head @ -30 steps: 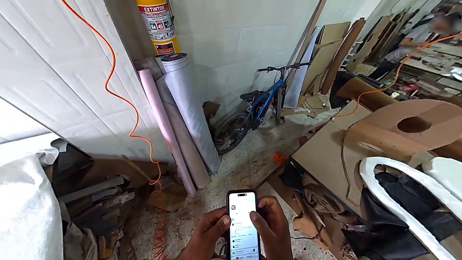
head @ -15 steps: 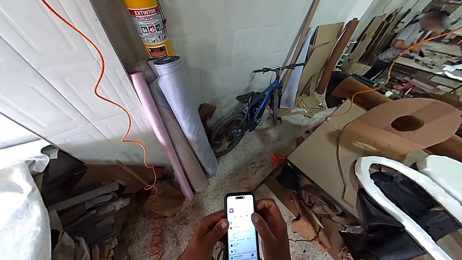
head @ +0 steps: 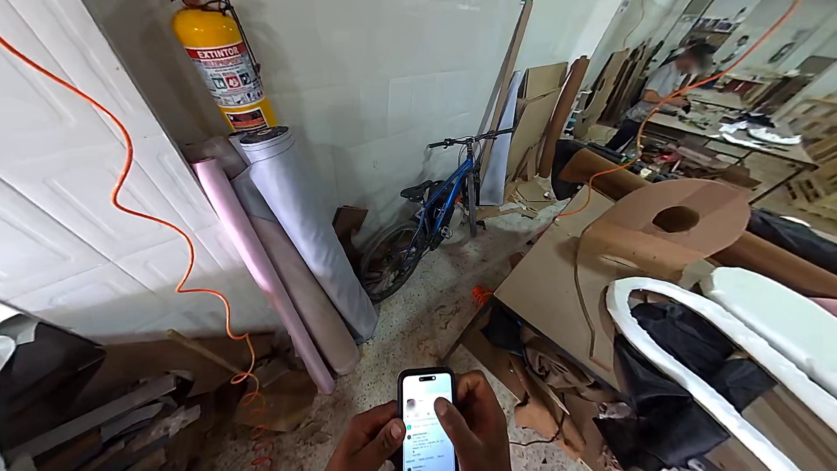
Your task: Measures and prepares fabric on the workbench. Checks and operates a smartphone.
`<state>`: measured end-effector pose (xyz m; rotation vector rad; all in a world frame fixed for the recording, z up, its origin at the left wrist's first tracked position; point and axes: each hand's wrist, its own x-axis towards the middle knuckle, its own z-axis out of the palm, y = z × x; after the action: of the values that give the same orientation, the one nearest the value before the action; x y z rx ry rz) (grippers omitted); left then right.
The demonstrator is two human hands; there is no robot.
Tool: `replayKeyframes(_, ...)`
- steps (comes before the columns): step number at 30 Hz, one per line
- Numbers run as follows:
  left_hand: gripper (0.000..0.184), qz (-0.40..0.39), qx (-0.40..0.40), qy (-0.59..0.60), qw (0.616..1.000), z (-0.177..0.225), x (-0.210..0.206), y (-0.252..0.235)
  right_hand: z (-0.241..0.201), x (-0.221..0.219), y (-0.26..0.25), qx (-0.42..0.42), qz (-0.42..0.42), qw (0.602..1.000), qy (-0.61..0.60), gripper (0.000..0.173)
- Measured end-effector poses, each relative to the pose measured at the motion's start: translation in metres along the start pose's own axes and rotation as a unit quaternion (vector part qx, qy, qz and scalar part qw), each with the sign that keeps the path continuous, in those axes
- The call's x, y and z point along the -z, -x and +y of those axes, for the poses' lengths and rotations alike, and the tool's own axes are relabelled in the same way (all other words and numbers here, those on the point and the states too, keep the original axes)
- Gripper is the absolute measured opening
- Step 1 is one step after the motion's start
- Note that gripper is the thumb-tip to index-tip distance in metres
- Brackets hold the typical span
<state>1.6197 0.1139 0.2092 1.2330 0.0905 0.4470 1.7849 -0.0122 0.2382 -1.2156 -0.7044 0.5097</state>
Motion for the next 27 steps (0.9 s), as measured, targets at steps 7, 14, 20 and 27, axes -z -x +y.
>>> replayKeyframes(7, 0.039, -0.004, 0.01, -0.005, 1.0, 0.001, -0.002, -0.011, 0.001, 0.012, 0.0, 0.043, 0.015, 0.999, -0.018, 0.035)
replayKeyframes(14, 0.04, 0.012, -0.003, 0.018, 1.0, 0.001, 0.003, -0.017, 0.017, 0.026, 0.019, 0.039, -0.013, 0.999, -0.005, 0.042)
replayKeyframes(20, 0.039, 0.049, -0.01, 0.043, 0.998, 0.003, 0.007, -0.016, 0.023, 0.021, 0.028, 0.028, -0.049, 0.998, -0.008, 0.061)
replayKeyframes(27, 0.039, 0.073, -0.021, 0.058, 0.995, 0.004, 0.012, -0.011, 0.02, 0.011, 0.02, 0.028, -0.08, 0.996, -0.007, 0.062)
